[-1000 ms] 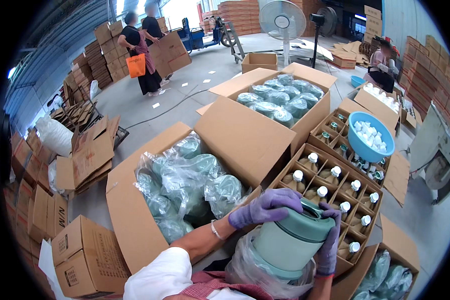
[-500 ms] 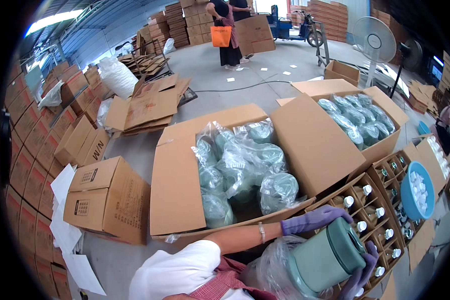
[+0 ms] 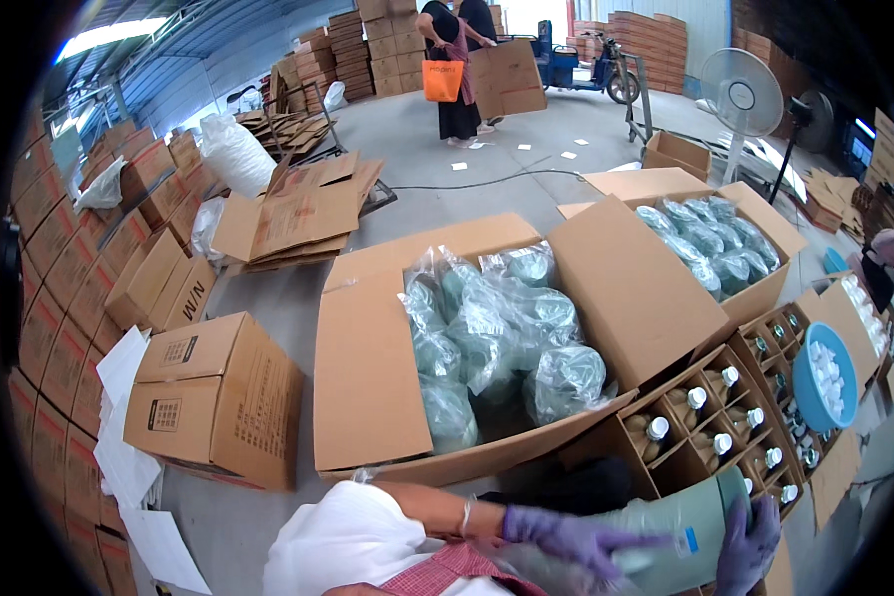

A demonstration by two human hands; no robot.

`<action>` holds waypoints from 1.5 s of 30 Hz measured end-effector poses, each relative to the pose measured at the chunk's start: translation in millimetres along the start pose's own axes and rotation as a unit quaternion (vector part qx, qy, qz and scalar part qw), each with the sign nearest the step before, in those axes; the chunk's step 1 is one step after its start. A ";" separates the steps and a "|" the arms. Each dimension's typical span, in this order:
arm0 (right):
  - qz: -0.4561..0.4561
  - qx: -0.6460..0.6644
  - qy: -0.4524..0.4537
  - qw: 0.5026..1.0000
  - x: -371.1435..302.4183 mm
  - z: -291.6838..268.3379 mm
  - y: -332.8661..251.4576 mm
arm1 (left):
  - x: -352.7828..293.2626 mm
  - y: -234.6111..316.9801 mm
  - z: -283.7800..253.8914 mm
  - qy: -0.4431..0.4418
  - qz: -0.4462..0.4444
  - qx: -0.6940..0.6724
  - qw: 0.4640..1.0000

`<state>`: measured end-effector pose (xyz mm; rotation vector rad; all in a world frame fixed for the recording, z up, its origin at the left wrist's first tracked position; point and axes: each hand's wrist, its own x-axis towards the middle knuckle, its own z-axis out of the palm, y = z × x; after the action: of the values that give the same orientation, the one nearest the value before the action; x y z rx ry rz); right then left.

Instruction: The person assembles thermos bottles by inserting stainless steel inner liners into green outer shells and securing the lids. They repeatedly pick up wrapped outer shells, unwrap them, insert the liners, and place the assembled units into a cardboard box.

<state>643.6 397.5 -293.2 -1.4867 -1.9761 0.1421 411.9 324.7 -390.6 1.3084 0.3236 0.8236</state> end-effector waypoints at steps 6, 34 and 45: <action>-0.057 0.247 -0.115 0.961 12.3 -21.6 -17.7 | -41.5 23.0 -8.7 -0.061 -0.051 -0.244 0.967; -0.213 0.120 -0.328 0.912 29.0 -85.7 -118.7 | 8.2 14.8 -112.6 -0.063 0.009 0.120 0.991; -0.332 -0.006 -0.312 0.890 26.3 -68.5 -118.0 | 64.5 -53.6 -52.1 0.012 -0.103 -0.112 0.988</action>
<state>581.0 359.8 -175.0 -0.7225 -2.8946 0.3395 441.3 405.1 -439.7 1.0376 0.3678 0.6809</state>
